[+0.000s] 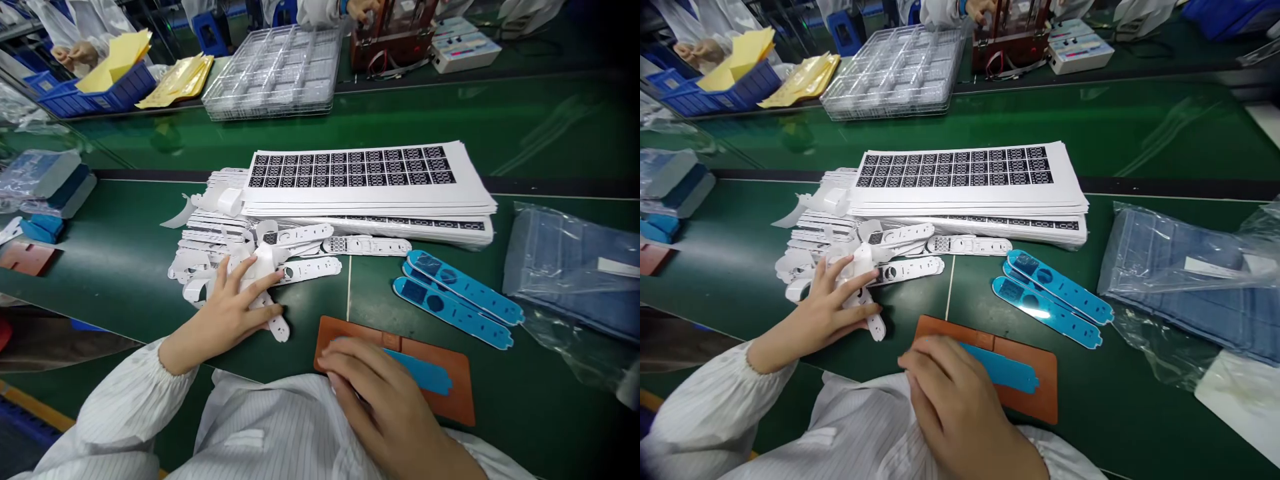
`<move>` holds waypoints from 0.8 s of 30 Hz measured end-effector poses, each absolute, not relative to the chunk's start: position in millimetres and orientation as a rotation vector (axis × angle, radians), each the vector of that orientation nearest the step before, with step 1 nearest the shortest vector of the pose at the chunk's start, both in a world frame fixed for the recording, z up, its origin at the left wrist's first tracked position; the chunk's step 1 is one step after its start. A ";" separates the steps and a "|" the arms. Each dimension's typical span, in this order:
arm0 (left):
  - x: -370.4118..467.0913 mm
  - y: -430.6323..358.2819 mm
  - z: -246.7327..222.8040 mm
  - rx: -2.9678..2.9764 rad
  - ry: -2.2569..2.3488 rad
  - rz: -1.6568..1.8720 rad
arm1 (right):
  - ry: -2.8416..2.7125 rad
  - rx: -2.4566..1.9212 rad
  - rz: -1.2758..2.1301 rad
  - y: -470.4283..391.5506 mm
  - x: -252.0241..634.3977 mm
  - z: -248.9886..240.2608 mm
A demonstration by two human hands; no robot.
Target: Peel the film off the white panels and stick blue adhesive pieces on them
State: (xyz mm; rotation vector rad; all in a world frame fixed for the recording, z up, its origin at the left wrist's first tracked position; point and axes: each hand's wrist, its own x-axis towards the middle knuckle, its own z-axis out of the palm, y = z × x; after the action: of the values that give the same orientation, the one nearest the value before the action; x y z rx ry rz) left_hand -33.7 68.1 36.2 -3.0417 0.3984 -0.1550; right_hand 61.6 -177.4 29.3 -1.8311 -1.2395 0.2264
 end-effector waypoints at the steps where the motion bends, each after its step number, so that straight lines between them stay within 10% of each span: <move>1: -32.7 62.9 34.4 -3.084 0.419 -0.219 | -1.235 -1.905 0.185 -172.9 60.7 27.3; 24: -22.9 52.8 29.2 -3.081 0.248 -0.266 | -1.310 -1.978 0.142 -157.3 68.5 35.0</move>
State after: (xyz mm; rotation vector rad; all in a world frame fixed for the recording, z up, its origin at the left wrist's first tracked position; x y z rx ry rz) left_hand -22.9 52.8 29.2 -3.0809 0.2483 -0.2658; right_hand 68.5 -157.3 35.0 -1.9782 -1.3101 0.1421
